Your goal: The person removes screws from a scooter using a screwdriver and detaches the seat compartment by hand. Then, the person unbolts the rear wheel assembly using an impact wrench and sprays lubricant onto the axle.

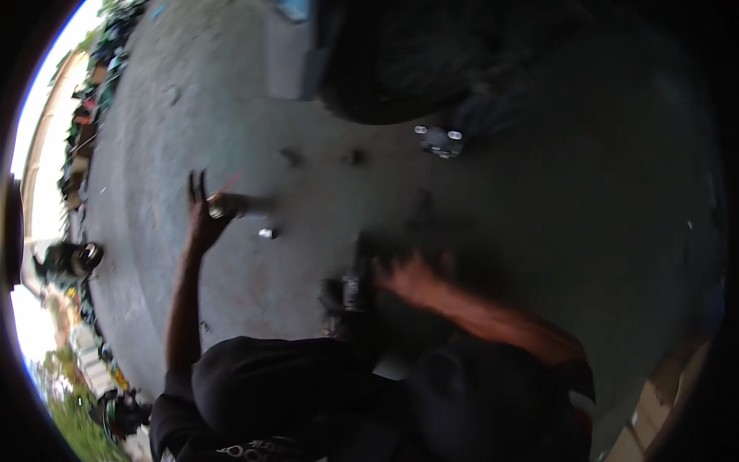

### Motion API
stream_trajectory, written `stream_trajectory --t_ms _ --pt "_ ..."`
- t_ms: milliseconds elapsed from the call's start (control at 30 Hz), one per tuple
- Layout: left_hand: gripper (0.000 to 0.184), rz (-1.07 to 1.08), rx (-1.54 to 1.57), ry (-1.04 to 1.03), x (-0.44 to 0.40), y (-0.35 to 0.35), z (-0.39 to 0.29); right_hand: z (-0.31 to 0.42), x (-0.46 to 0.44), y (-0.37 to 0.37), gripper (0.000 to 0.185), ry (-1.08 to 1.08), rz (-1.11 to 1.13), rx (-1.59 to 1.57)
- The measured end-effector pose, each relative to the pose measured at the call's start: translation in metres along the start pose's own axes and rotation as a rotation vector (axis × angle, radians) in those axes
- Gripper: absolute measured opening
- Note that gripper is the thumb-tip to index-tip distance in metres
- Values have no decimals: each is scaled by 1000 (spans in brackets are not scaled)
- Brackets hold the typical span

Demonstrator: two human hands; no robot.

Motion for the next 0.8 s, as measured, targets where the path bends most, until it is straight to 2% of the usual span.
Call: stream_trajectory --t_ms 33,100,167,267,300,367,433,467,533,567,633,700,733,800 --pt "105 34 -15 -83 -3 1 -1 0 3 2 59 -9 -11 -88" --pt "79 158 149 -246 -4 -25 21 -9 0 6 66 -57 49 -223" --pt "62 300 233 -74 -13 -35 28 -9 -5 -2 75 -106 195 -340" --pt "51 351 156 -193 -21 -31 -4 -25 -20 47 87 -113 160 -332" --pt "50 329 95 -148 -26 -19 -24 -28 -36 63 89 -74 75 -287" --pt "47 236 53 -183 -30 4 -65 -28 -43 103 92 -38 -107 -231" --pt "43 318 168 -99 -38 16 -109 -26 -36 155 92 -11 -332 -196" --pt "41 349 216 -54 -41 18 -127 -32 -45 168 91 -42 -464 -339" --pt "37 387 381 -99 -42 17 -172 -43 -52 197 88 -96 -596 -527" --pt "35 407 461 -119 -41 16 -193 -44 -53 213 86 -125 -588 -580" --pt "39 466 557 -134 -41 -9 -226 -54 -48 219 84 -195 -611 -628" --pt "45 679 867 -57 -35 -29 -268 -68 -37 210 84 -281 -669 -626" --pt "55 740 1048 -45 -31 -28 -293 -77 -27 212 85 -316 -655 -610" --pt "61 892 1290 125 -21 -39 -315 -99 0 218 87 -380 -626 -584"
Point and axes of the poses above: each hand's wrist, its own x-axis away from the middle knuckle, its own y-axis out of the back of the hand, z = x × y, the point moved 8 cm from there along -x, towards the middle knuckle, and after that the axes turned 2 degrees about -x, right-handed, at the moved point
